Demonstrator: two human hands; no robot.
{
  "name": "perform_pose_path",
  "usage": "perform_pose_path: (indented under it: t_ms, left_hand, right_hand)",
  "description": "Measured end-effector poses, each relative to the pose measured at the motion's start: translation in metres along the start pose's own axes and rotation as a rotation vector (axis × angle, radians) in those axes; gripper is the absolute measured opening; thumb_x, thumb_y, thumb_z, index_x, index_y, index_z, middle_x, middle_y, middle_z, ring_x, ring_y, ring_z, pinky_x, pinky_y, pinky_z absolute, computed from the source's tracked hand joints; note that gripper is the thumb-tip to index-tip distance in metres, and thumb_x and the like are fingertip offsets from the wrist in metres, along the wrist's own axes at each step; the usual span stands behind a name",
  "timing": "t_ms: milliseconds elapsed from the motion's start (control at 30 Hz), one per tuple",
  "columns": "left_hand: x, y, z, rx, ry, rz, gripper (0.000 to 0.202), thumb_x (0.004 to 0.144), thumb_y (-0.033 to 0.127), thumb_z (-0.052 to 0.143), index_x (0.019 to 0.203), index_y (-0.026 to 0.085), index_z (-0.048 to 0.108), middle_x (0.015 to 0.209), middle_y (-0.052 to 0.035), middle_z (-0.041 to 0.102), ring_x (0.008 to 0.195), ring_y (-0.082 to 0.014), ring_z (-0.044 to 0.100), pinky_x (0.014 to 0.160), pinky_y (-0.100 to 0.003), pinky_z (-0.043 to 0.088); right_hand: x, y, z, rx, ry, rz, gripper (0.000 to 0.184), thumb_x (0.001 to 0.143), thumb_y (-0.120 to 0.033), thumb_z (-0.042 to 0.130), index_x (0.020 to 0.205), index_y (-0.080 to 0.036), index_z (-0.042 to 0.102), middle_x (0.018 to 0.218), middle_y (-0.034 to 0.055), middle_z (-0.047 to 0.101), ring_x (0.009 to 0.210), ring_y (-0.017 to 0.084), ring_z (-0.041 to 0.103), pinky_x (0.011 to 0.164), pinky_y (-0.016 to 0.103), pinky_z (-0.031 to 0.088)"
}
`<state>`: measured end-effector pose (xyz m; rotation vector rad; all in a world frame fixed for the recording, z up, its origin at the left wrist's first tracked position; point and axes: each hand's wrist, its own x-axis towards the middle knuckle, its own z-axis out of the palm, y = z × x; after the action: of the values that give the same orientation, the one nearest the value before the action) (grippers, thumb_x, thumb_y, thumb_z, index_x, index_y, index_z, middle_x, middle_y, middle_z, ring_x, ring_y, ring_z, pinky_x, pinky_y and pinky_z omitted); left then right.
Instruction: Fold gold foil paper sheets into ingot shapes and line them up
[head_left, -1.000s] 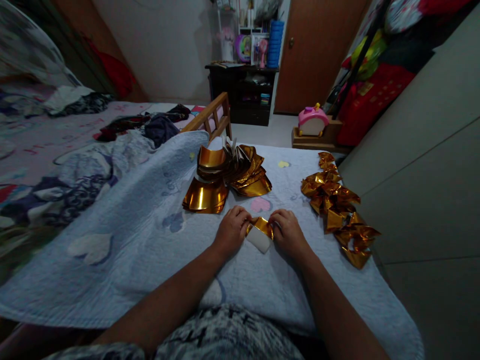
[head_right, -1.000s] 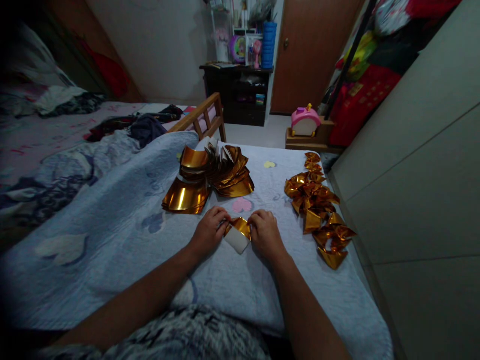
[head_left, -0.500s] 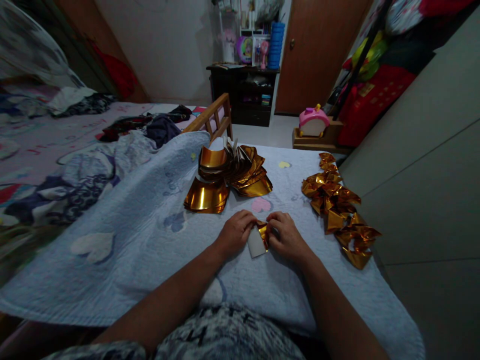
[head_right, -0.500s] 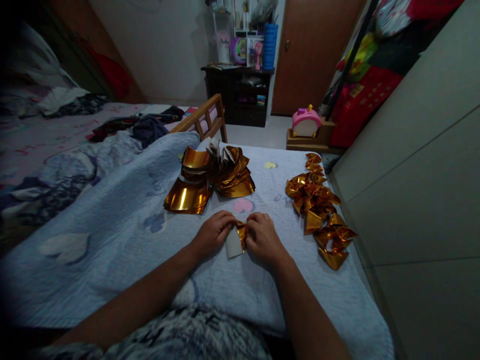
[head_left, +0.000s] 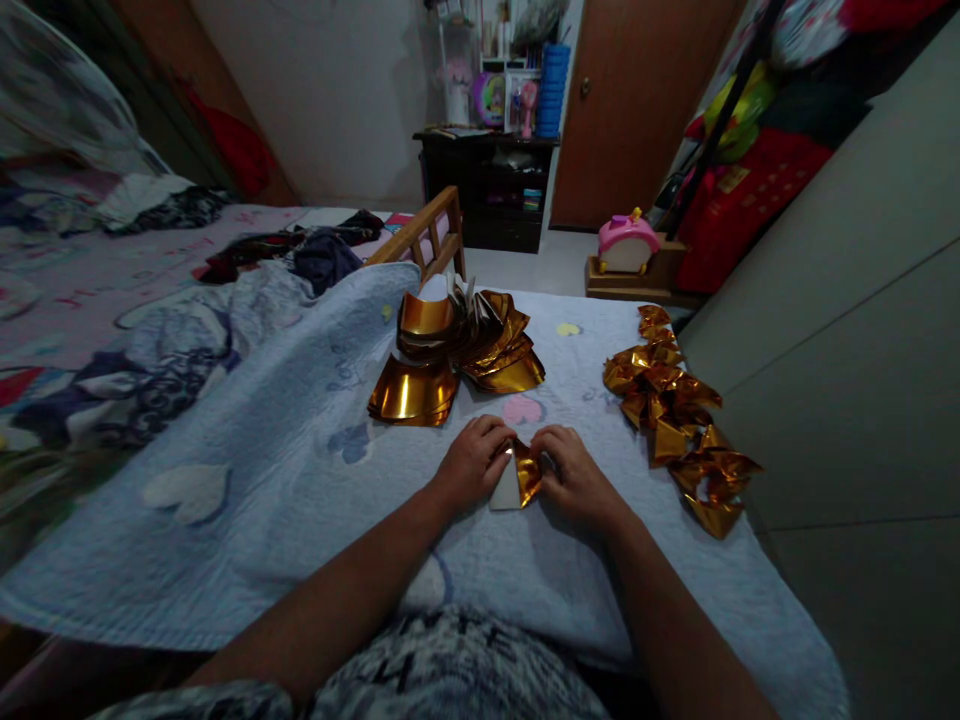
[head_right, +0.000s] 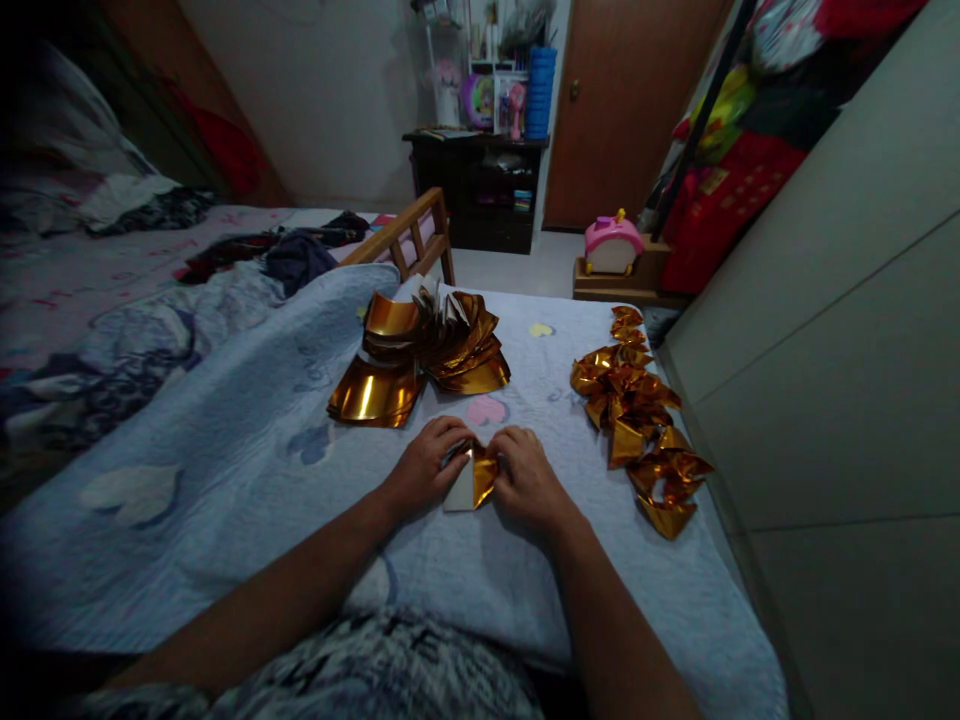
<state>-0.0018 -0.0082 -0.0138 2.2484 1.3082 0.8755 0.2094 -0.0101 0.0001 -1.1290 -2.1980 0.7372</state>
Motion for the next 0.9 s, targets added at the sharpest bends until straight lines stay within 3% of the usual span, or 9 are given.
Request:
perform_pose_path:
  t_ms: [133,267,433,567,700,833,900]
  left_hand:
    - [0.001,0.001,-0.001,0.004,-0.007,-0.052,0.017,0.086,0.014,0.060,0.102,0.020,0.064,0.106,-0.0076,0.060,0.103,-0.0236,0.058,0.093,-0.040,0.051]
    - [0.001,0.002,-0.002,-0.008,-0.004,-0.093,0.006,0.084,0.014,0.061,0.087,0.019,0.061,0.097,-0.0060,0.058,0.096,-0.0223,0.058,0.086,-0.037,0.051]
    - [0.002,0.003,-0.003,-0.030,-0.022,-0.079,0.005,0.085,0.015,0.060,0.084,0.019,0.062,0.094,-0.0053,0.059,0.093,-0.0214,0.058,0.084,-0.035,0.050]
    - [0.002,0.003,-0.005,-0.033,-0.053,-0.027,0.008,0.087,0.015,0.059,0.090,0.020,0.065,0.098,-0.0062,0.066,0.098,-0.0226,0.060,0.089,-0.038,0.048]
    - [0.001,-0.001,-0.004,-0.024,-0.102,0.049,0.017,0.088,0.023,0.065,0.104,0.020,0.067,0.113,-0.0086,0.070,0.108,-0.0252,0.060,0.097,-0.042,0.046]
    - [-0.002,-0.003,-0.003,0.029,-0.169,0.138,0.047,0.079,0.045,0.079,0.117,0.021,0.066,0.131,-0.0134,0.063,0.122,-0.0313,0.055,0.105,-0.048,0.043]
    - [-0.002,-0.002,-0.003,0.036,-0.197,0.164,0.055,0.075,0.049,0.081,0.120,0.022,0.064,0.134,-0.0141,0.060,0.126,-0.0327,0.053,0.107,-0.050,0.042]
  right_hand:
    - [-0.006,0.000,-0.007,0.016,-0.109,0.011,0.039,0.060,0.001,0.047,0.088,-0.022,0.059,0.108,0.0062,0.058,0.106,0.024,0.050,0.095,0.040,0.043]
    - [-0.009,0.001,-0.005,-0.025,-0.159,-0.006,0.036,0.066,0.002,0.052,0.088,-0.023,0.066,0.116,0.0059,0.059,0.112,0.024,0.049,0.098,0.042,0.040]
    - [-0.006,0.006,0.002,-0.065,-0.105,-0.014,0.030,0.073,0.002,0.054,0.083,-0.023,0.069,0.115,0.0064,0.061,0.110,0.024,0.050,0.096,0.042,0.041]
    - [-0.002,0.012,0.004,-0.084,0.027,0.011,0.023,0.074,-0.001,0.055,0.081,-0.021,0.064,0.106,0.0072,0.063,0.102,0.024,0.052,0.092,0.040,0.042]
    - [0.002,0.019,0.003,-0.138,0.147,0.039,0.020,0.075,-0.003,0.055,0.082,-0.021,0.061,0.102,0.0082,0.063,0.101,0.025,0.052,0.092,0.040,0.041]
    - [0.004,0.022,0.003,-0.140,0.195,0.055,0.015,0.077,-0.009,0.054,0.084,-0.021,0.058,0.099,0.0084,0.063,0.100,0.026,0.052,0.090,0.041,0.041]
    - [0.005,0.021,0.003,-0.120,0.208,0.064,0.014,0.078,-0.010,0.053,0.084,-0.022,0.056,0.096,0.0081,0.062,0.097,0.026,0.053,0.089,0.040,0.041]
